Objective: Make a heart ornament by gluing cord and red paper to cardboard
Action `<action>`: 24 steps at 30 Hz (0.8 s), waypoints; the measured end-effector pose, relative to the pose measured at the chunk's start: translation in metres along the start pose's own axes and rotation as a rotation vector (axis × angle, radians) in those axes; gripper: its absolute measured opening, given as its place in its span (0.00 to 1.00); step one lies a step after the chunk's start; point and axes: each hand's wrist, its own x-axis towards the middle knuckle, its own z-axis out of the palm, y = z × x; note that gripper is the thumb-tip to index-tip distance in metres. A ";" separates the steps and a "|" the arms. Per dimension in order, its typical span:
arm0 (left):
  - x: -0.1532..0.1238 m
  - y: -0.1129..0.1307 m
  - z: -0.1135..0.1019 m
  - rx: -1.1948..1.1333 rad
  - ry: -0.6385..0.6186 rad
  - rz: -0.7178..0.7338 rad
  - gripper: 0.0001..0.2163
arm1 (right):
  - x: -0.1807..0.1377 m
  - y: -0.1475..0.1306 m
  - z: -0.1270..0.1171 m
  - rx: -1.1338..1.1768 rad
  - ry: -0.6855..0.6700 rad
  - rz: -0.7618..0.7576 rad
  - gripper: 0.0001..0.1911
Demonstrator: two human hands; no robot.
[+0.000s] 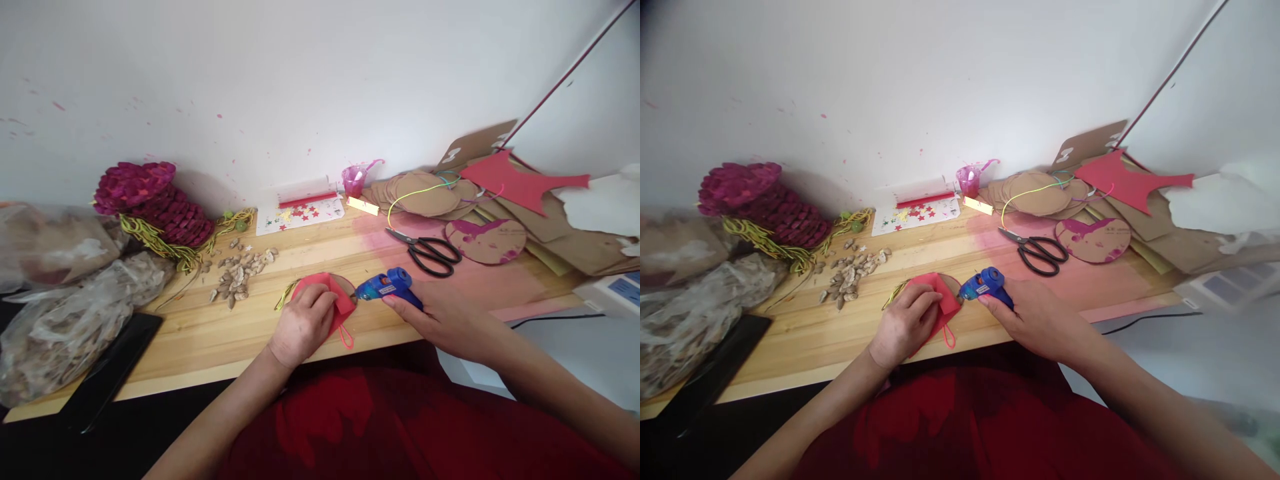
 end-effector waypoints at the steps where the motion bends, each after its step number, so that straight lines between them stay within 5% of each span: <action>1: 0.000 0.000 0.000 0.000 -0.001 0.002 0.08 | -0.001 0.000 0.000 0.007 -0.002 -0.001 0.19; 15: 0.003 0.002 -0.002 -0.032 -0.021 -0.066 0.15 | -0.013 0.006 0.000 0.062 0.031 0.037 0.18; 24: 0.006 0.005 0.002 0.126 -0.098 0.079 0.14 | -0.013 0.015 -0.003 0.308 -0.035 0.185 0.23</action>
